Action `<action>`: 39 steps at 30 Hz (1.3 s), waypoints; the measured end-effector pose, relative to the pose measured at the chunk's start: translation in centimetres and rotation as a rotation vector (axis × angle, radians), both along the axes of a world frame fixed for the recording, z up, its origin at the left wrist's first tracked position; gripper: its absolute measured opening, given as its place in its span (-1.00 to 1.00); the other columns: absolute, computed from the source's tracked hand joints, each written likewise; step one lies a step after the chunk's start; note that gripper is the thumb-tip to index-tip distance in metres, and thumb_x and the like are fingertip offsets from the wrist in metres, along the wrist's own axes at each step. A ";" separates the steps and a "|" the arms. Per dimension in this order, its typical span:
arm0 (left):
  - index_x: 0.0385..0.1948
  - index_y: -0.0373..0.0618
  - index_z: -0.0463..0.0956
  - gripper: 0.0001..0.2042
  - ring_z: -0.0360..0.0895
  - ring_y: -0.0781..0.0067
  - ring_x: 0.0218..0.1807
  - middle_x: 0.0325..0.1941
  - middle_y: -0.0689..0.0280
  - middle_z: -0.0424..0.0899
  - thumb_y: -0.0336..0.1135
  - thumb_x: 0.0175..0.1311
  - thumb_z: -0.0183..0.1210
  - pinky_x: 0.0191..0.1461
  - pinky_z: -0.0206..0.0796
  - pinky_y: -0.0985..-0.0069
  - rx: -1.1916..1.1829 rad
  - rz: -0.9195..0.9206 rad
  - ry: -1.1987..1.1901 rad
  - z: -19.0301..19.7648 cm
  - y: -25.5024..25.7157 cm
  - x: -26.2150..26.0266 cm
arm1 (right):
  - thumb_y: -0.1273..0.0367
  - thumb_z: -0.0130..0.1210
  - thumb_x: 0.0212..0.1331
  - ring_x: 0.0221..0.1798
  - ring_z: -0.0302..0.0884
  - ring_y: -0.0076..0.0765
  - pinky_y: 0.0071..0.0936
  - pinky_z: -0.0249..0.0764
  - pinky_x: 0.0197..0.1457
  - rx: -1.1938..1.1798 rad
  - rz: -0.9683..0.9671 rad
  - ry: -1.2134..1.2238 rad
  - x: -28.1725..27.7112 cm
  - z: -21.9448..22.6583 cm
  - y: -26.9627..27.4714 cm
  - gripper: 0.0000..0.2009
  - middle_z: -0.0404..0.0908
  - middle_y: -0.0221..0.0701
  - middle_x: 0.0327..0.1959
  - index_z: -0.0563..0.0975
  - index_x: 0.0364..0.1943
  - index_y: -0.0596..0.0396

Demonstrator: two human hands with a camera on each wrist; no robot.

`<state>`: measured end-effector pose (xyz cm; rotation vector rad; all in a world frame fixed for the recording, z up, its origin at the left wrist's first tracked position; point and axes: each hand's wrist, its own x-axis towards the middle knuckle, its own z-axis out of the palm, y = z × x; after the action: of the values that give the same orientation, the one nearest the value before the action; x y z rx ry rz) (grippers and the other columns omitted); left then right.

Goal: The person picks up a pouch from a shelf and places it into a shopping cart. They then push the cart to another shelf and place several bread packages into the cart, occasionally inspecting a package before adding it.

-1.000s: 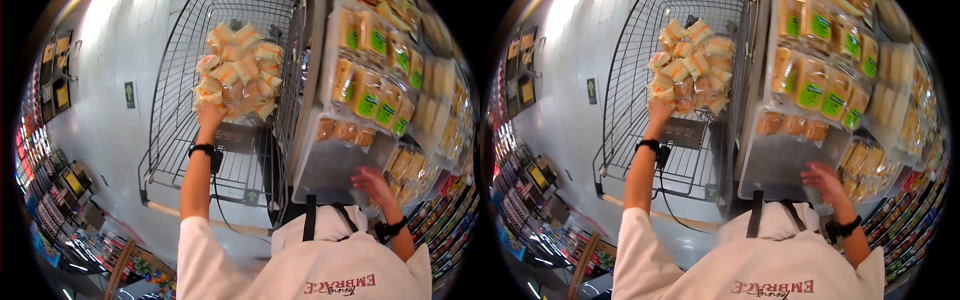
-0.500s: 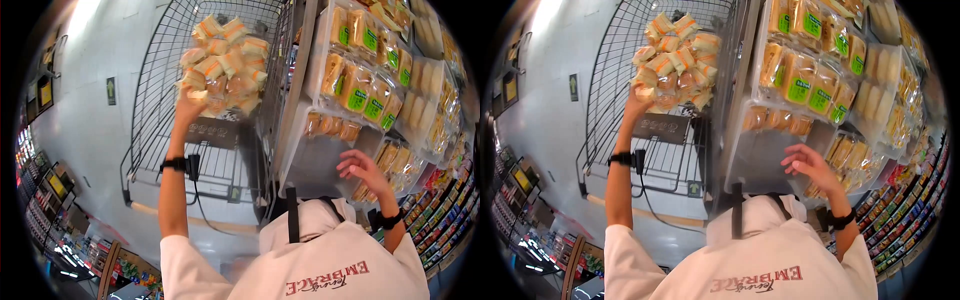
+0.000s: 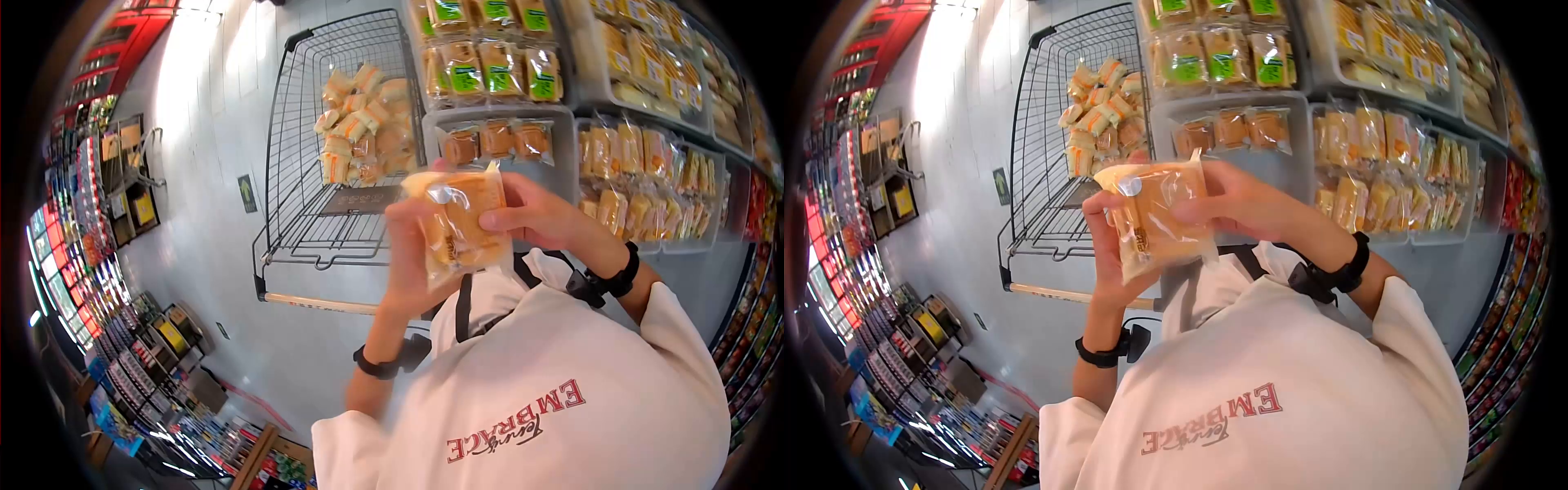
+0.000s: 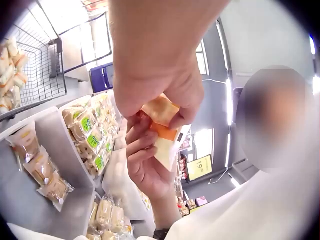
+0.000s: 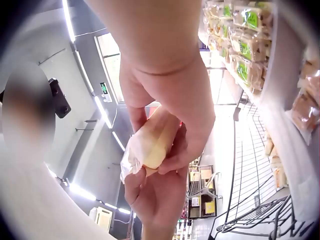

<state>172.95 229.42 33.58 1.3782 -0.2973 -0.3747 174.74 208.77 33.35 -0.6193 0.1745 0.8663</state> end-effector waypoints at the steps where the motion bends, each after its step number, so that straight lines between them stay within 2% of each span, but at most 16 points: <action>1: 0.17 -0.06 0.04 -0.19 0.14 0.11 0.41 0.42 0.01 0.02 -0.46 -0.10 0.46 0.40 0.13 0.14 0.149 -0.019 -0.006 0.1 0.0 -0.8 | 0.37 0.25 0.17 0.18 0.44 -0.46 -0.36 0.49 0.21 0.002 -0.020 -0.009 -0.9 0.0 -0.4 -0.41 0.43 -0.35 0.18 0.28 0.28 0.17; 2: 0.27 -0.17 0.04 -0.18 0.04 0.12 0.47 0.44 0.03 -0.04 -0.41 -0.04 0.40 0.42 0.06 0.12 0.141 -0.035 0.003 -0.5 0.8 -1.3 | 0.34 0.24 0.18 0.17 0.46 -0.46 -0.37 0.51 0.18 -0.077 -0.100 -0.029 -1.8 -0.2 -0.7 -0.42 0.44 -0.35 0.17 0.29 0.27 0.17; 4: 0.33 -0.10 -0.06 -0.12 0.08 0.13 0.46 0.47 0.05 -0.06 -0.46 -0.06 0.34 0.44 0.07 0.16 0.102 -0.043 -0.023 0.2 -0.4 -2.0 | 0.32 0.23 0.20 0.16 0.47 -0.45 -0.39 0.53 0.14 -0.155 -0.177 -0.057 -2.7 -0.2 -1.8 -0.43 0.45 -0.34 0.16 0.30 0.26 0.18; 6: 0.38 -0.03 -0.16 -0.06 0.13 0.14 0.46 0.49 0.08 -0.07 -0.51 -0.07 0.28 0.46 0.07 0.19 0.071 -0.044 -0.046 1.1 -1.3 -2.2 | 0.11 0.10 0.30 0.03 0.56 -0.43 -0.42 0.61 -0.03 0.046 -0.095 0.076 -3.1 -0.2 -3.0 -0.47 0.52 -0.29 0.07 0.33 0.23 0.15; 7: 0.30 -0.08 0.01 -0.18 0.13 0.15 0.45 0.47 0.07 0.00 -0.48 -0.05 0.30 0.45 0.08 0.21 0.240 -0.040 -0.217 1.6 -1.6 -1.8 | 0.11 0.10 0.30 0.03 0.56 -0.43 -0.42 0.61 -0.03 0.050 -0.098 0.072 -3.3 -0.7 -3.6 -0.47 0.52 -0.29 0.07 0.33 0.23 0.15; 9: 0.15 -0.18 0.35 -0.40 0.15 0.16 0.44 0.41 0.06 0.15 -0.42 -0.02 0.34 0.43 0.10 0.24 0.576 -0.037 -0.548 2.2 -2.3 -1.3 | -0.11 -0.15 0.35 -0.12 0.62 -0.40 -0.44 0.62 -0.24 0.142 0.324 0.088 -4.2 -1.8 -4.2 -0.39 0.58 -0.24 -0.03 0.37 0.18 0.14; 10: -0.09 -0.18 0.55 -0.64 0.47 0.19 0.17 0.06 0.05 0.56 -0.31 0.06 0.36 0.19 0.31 0.30 0.423 0.104 -0.364 2.1 -2.9 -1.6 | -0.25 -0.31 0.31 -0.19 0.63 -0.38 -0.45 0.59 -0.34 0.013 0.373 0.034 -4.8 -1.2 -4.4 -0.29 0.60 -0.23 -0.09 0.40 0.16 0.11; 11: -0.09 -0.18 0.55 -0.64 0.47 0.19 0.17 0.06 0.05 0.56 -0.31 0.06 0.36 0.19 0.31 0.30 0.425 0.099 -0.367 2.2 -3.0 -2.1 | -0.25 -0.31 0.31 -0.19 0.63 -0.38 -0.45 0.59 -0.34 0.015 0.369 0.031 -5.3 -1.2 -4.3 -0.29 0.60 -0.23 -0.09 0.40 0.16 0.11; 13: -0.11 -0.22 0.55 -0.64 0.56 0.41 -0.09 -0.16 0.21 0.65 -0.27 0.08 0.37 0.04 0.36 0.44 0.412 0.204 0.014 2.3 -3.1 -2.9 | -0.24 -0.36 0.34 0.01 0.58 -0.40 -0.48 0.60 -0.32 -0.505 0.076 -0.167 -6.4 -1.7 -3.8 -0.30 0.58 -0.28 0.03 0.38 0.21 0.05; 15: -0.16 -0.27 0.57 -0.66 0.54 0.57 -0.24 -0.30 0.30 0.66 -0.25 0.11 0.36 -0.09 0.37 0.58 0.317 0.282 0.031 2.6 -3.8 -3.2 | -0.26 -0.35 0.33 0.08 0.53 -0.41 -0.38 0.61 -0.24 -0.625 -0.096 -0.193 -6.8 -1.8 -3.7 -0.28 0.58 -0.32 0.01 0.37 0.23 0.04; 17: -0.16 -0.32 0.57 -0.67 0.54 0.62 -0.25 -0.28 0.31 0.67 -0.28 0.13 0.35 -0.13 0.39 0.60 0.383 0.195 0.171 3.2 -3.5 -3.3 | -0.31 -0.17 0.22 -0.18 0.64 -0.27 -0.33 0.57 -0.15 -0.381 -0.247 -0.174 -6.7 -2.0 -4.1 -0.25 0.58 -0.28 -0.03 0.39 0.17 0.07; 23: -0.12 -0.36 0.58 -0.67 0.56 0.65 -0.27 -0.26 0.29 0.68 -0.34 0.13 0.32 -0.20 0.41 0.64 0.342 0.185 0.224 4.8 -3.7 -3.6 | -0.24 -0.16 0.27 -0.20 0.67 -0.18 -0.28 0.58 -0.17 -0.139 -0.153 -0.034 -7.6 -0.6 -4.7 -0.37 0.60 -0.24 -0.07 0.42 0.05 0.03; 29: -0.10 -0.37 0.55 -0.65 0.55 0.65 -0.27 -0.24 0.31 0.67 -0.29 0.19 0.29 -0.19 0.40 0.66 0.179 0.225 0.291 4.1 -3.1 -4.1 | -0.18 -0.23 0.35 -0.18 0.67 -0.17 -0.31 0.57 -0.17 0.131 -0.046 -0.116 -7.0 0.1 -5.1 -0.43 0.61 -0.23 -0.08 0.44 0.04 0.01; 32: -0.09 -0.37 0.55 -0.65 0.54 0.66 -0.25 -0.23 0.31 0.66 -0.27 0.22 0.26 -0.16 0.39 0.66 0.126 0.240 0.326 3.9 -3.0 -4.3 | -0.22 -0.31 0.33 -0.28 0.65 -0.22 -0.38 0.56 -0.23 0.065 -0.106 -0.086 -7.1 0.5 -4.4 -0.29 0.64 -0.23 -0.19 0.29 0.22 0.15; 36: -0.08 -0.37 0.54 -0.65 0.53 0.65 -0.24 -0.21 0.31 0.65 -0.22 0.27 0.23 -0.15 0.38 0.66 0.096 0.256 0.343 3.1 -2.6 -4.6 | -0.19 -0.29 0.35 -0.30 0.64 -0.24 -0.39 0.55 -0.23 0.033 -0.125 -0.055 -6.7 0.1 -4.3 -0.32 0.64 -0.25 -0.22 0.30 0.22 0.15; 39: -0.11 -0.38 0.54 -0.62 0.53 0.64 -0.23 -0.22 0.31 0.64 -0.15 0.33 0.16 -0.14 0.37 0.65 -0.034 0.226 0.465 2.0 -2.5 -4.9 | -0.03 -0.03 0.32 -0.09 0.62 -0.29 -0.33 0.54 -0.03 0.138 -0.036 -0.132 -6.4 -2.2 -4.2 -0.40 0.60 -0.28 -0.06 0.28 0.25 0.13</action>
<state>168.06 226.91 35.61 1.2354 0.2327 -0.4853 168.38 204.60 31.18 -0.5405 0.0067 0.7932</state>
